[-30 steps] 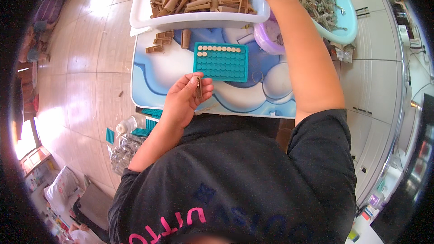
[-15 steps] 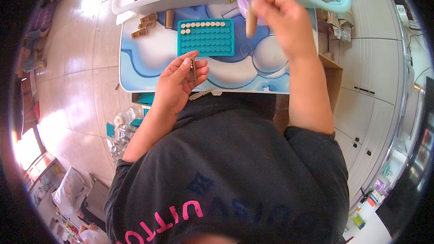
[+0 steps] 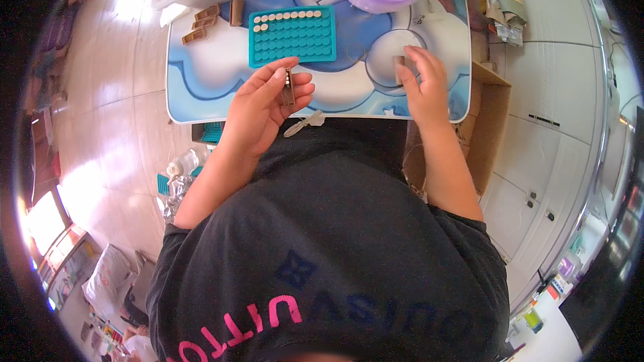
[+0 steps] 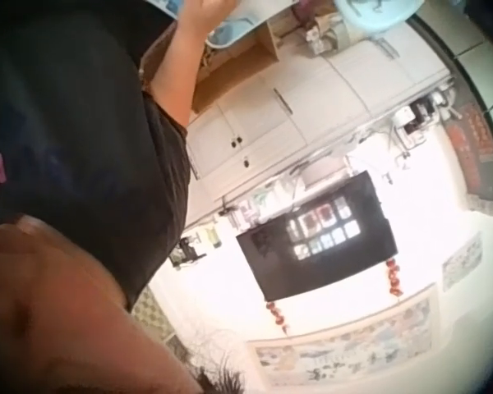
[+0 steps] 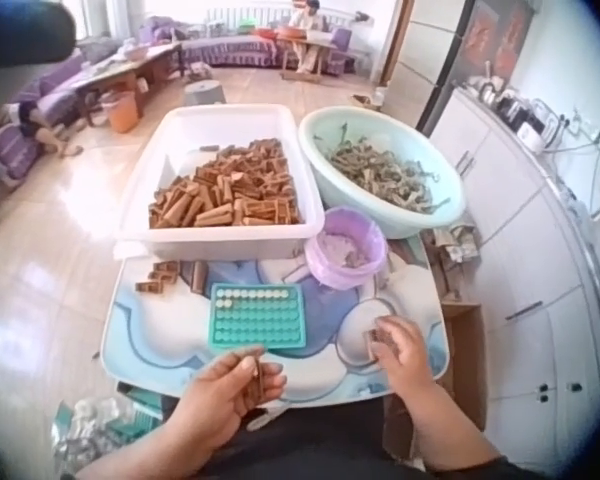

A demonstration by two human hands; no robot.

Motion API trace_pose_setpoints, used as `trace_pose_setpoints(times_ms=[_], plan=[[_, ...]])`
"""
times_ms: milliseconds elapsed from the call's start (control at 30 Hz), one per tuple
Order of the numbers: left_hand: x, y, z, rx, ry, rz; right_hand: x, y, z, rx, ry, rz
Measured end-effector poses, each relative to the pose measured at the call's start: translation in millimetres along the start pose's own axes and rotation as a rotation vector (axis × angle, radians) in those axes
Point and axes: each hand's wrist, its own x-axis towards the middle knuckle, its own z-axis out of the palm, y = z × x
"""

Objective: The person assembles small electronic components by placing white plastic pins into a brown connector housing by hand.

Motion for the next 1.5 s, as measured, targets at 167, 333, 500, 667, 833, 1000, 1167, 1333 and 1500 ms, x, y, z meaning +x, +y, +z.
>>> trace_pose_setpoints(times_ms=[167,333,500,667,833,1000,1167,1333,1500], plan=[[1,-2,-1,-0.006,0.002,-0.036,7,2,-21,-0.175,-0.330,-0.217],[-2,0,2,-0.021,-0.022,-0.042,11,-20,-16,-0.103,-0.281,-0.173],[0,-4,-2,-0.057,-0.065,-0.067,13,-91,13,0.197,-0.253,-0.278],[0,-4,-2,-0.069,-0.119,-0.089,11,-110,31,0.284,-0.307,-0.357],[-2,-5,-2,-0.060,-0.126,-0.060,12,-110,35,0.259,-0.304,-0.380],[-3,-5,-1,-0.069,-0.126,-0.064,11,-109,37,0.244,-0.296,-0.396],[-3,-11,-2,0.112,-0.158,0.017,11,-114,36,0.242,-0.283,-0.376],[-6,-17,0,0.393,-0.160,0.204,13,-98,34,0.527,-0.400,-0.111],[-12,-3,5,0.725,-0.180,0.334,15,-93,30,0.668,-0.505,-0.020]])
